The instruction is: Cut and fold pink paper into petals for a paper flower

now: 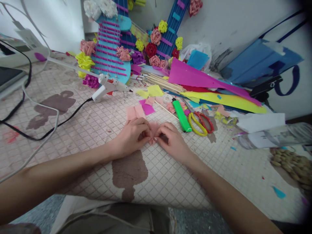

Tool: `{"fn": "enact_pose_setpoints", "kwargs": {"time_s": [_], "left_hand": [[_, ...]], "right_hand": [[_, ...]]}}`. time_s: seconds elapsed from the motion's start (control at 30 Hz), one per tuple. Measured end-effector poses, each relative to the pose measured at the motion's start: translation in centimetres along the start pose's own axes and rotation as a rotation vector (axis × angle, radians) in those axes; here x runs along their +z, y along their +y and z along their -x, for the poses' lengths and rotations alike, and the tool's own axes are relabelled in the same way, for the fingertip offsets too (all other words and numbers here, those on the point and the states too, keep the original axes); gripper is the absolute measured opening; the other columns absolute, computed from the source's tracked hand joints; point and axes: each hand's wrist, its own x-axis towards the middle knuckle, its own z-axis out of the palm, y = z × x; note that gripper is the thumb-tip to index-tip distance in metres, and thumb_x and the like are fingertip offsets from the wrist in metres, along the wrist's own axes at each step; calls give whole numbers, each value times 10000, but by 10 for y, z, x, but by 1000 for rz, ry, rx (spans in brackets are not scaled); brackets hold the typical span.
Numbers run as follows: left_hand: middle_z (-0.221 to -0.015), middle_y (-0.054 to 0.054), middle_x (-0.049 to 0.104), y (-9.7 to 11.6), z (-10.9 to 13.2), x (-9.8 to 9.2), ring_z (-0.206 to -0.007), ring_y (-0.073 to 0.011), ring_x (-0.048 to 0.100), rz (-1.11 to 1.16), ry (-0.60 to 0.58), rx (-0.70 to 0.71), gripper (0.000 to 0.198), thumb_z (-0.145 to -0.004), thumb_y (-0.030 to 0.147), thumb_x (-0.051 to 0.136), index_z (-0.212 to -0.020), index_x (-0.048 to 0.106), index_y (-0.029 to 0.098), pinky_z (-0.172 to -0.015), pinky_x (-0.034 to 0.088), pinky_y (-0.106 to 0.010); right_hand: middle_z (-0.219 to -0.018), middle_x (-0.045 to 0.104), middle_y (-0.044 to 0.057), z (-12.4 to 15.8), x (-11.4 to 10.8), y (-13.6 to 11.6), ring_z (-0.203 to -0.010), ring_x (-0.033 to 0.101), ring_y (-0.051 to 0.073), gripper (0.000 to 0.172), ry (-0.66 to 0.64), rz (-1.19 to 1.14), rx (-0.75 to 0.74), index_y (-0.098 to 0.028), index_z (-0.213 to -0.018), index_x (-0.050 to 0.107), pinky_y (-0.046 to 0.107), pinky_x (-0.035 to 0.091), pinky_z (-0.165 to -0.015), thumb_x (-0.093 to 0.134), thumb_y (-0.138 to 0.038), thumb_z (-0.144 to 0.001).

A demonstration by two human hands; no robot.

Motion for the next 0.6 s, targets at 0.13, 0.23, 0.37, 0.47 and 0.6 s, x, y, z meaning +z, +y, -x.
{"fn": "enact_pose_setpoints", "kwargs": {"time_s": [0.13,0.23,0.37,0.47,0.6], "left_hand": [[-888,-54,594,1,-1,-2,-891,-198,565,40,-18,-4,80,-786,107,580,-750,629,160,-821,463,-351],[-882,-59,592,0,-1,-1,-891,-200,563,29,-14,-19,86,-780,102,573,-737,626,155,-826,463,-359],[-889,-63,591,-1,-1,2,-892,-203,558,0,1,-27,73,-773,104,578,-726,612,150,-838,457,-376],[-878,-66,590,-1,-1,2,-882,-203,559,-6,2,-31,74,-776,121,587,-709,600,150,-828,461,-376],[-862,-64,588,-1,-2,2,-879,-203,562,-12,-1,-35,72,-771,128,600,-703,596,153,-811,465,-368]], "right_hand": [[-899,550,50,0,1,1,-921,519,206,86,-9,14,5,-199,-790,538,360,425,-814,578,-137,-835],[-907,551,53,0,1,1,-924,515,207,82,-6,21,4,-196,-788,536,365,423,-817,575,-144,-839],[-903,550,47,0,1,0,-921,516,207,95,2,22,-1,-206,-785,528,369,424,-811,566,-141,-842],[-900,547,47,0,2,0,-921,516,211,97,3,31,1,-210,-783,523,372,426,-807,570,-154,-846],[-909,546,53,0,2,0,-929,514,216,95,2,46,3,-207,-785,521,377,426,-809,571,-155,-847]]}}
